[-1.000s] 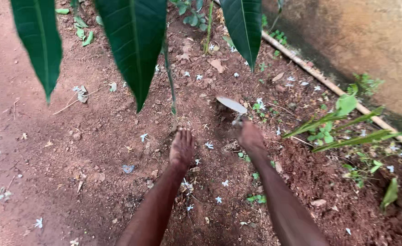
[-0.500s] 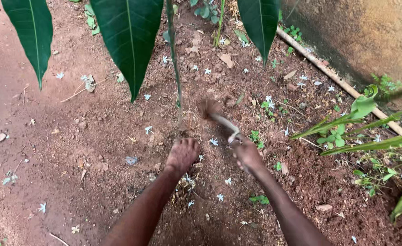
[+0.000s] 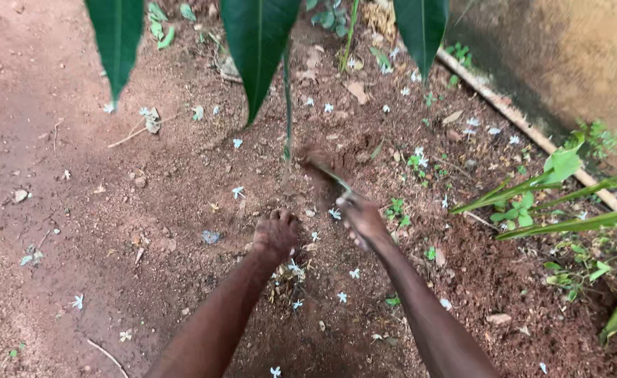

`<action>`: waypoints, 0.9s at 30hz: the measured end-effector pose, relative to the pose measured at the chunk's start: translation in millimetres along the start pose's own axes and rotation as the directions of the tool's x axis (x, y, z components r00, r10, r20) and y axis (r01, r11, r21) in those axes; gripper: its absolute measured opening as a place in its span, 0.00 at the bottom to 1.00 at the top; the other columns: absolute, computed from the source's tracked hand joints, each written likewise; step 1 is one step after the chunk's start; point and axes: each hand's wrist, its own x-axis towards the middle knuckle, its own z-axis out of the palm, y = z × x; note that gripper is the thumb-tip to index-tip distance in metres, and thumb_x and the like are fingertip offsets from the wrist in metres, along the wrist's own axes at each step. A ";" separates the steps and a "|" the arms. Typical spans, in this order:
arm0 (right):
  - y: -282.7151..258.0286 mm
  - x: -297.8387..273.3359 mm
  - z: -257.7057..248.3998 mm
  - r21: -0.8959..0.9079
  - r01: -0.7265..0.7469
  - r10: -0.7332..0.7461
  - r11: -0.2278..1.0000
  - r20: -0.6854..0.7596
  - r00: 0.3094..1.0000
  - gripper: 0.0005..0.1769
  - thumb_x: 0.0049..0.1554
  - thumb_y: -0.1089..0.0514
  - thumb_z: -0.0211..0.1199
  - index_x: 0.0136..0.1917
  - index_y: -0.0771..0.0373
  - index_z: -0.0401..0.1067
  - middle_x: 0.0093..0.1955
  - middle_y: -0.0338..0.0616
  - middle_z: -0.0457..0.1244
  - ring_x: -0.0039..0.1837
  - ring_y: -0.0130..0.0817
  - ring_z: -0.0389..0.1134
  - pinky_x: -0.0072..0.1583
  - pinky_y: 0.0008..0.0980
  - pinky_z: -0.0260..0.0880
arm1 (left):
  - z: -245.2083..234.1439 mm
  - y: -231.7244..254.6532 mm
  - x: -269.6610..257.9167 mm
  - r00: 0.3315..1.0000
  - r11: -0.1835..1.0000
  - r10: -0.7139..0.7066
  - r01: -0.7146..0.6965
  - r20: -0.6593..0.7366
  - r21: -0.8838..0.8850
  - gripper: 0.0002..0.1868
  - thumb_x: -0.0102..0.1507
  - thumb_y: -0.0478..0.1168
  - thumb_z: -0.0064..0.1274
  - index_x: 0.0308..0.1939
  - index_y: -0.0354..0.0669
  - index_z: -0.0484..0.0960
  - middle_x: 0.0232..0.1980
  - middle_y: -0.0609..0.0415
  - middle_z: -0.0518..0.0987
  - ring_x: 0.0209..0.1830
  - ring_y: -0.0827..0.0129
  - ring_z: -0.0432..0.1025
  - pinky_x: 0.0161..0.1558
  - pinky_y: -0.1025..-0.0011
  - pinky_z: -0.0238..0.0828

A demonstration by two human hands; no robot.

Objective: The person uses a small hand hoe to loosen and level soil in a garden bed. They repeatedly strike and scrape the ground near small plants and a bamboo irrigation pipe, occasionally using their left hand to clear debris or stabilize the soil.

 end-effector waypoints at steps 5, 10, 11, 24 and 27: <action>34.6 -82.4 -28.9 -0.091 0.085 -0.081 0.992 0.041 0.996 0.25 0.68 0.55 0.47 0.75 0.62 0.65 0.28 0.42 0.60 0.23 0.28 0.56 0.21 0.27 0.58 | -1.1 1.4 -5.6 0.995 1.000 0.008 -0.006 -0.096 0.025 0.40 0.71 0.41 0.50 0.82 0.43 0.46 0.82 0.38 0.48 0.78 0.43 0.53 0.71 0.48 0.59; 43.4 -113.9 25.1 -0.743 -0.097 0.010 0.662 -0.120 0.993 0.25 0.74 0.49 0.37 0.77 0.61 0.61 0.30 0.42 0.64 0.24 0.26 0.57 0.24 0.29 0.56 | -11.0 8.0 -18.3 0.997 0.994 0.079 -0.079 0.012 0.075 0.47 0.71 0.56 0.47 0.82 0.41 0.37 0.86 0.44 0.34 0.84 0.43 0.42 0.77 0.48 0.49; 38.8 -108.1 29.6 -0.669 -0.124 0.033 0.732 -0.147 0.989 0.26 0.74 0.48 0.37 0.78 0.60 0.59 0.29 0.43 0.64 0.24 0.26 0.57 0.23 0.29 0.55 | -14.8 9.7 -19.7 0.997 0.994 0.081 -0.082 0.018 0.070 0.47 0.72 0.55 0.47 0.82 0.41 0.37 0.86 0.43 0.33 0.84 0.43 0.42 0.77 0.48 0.48; 89.7 -135.2 8.9 -0.790 0.058 -0.131 0.610 -0.028 0.991 0.20 0.69 0.52 0.47 0.70 0.57 0.68 0.39 0.48 0.72 0.25 0.19 0.58 0.22 0.24 0.59 | -14.1 21.6 -15.5 0.998 0.996 0.063 -0.061 -0.021 0.072 0.46 0.66 0.23 0.49 0.83 0.40 0.41 0.85 0.36 0.34 0.82 0.39 0.47 0.73 0.53 0.57; 96.5 -98.9 31.8 -0.691 -0.077 -0.027 0.719 -0.139 0.990 0.27 0.71 0.51 0.47 0.79 0.62 0.57 0.37 0.50 0.71 0.24 0.26 0.57 0.22 0.26 0.55 | -21.6 17.5 -21.5 0.995 0.973 0.100 -0.098 -0.001 0.207 0.43 0.68 0.28 0.47 0.83 0.41 0.40 0.85 0.36 0.34 0.82 0.38 0.45 0.77 0.47 0.49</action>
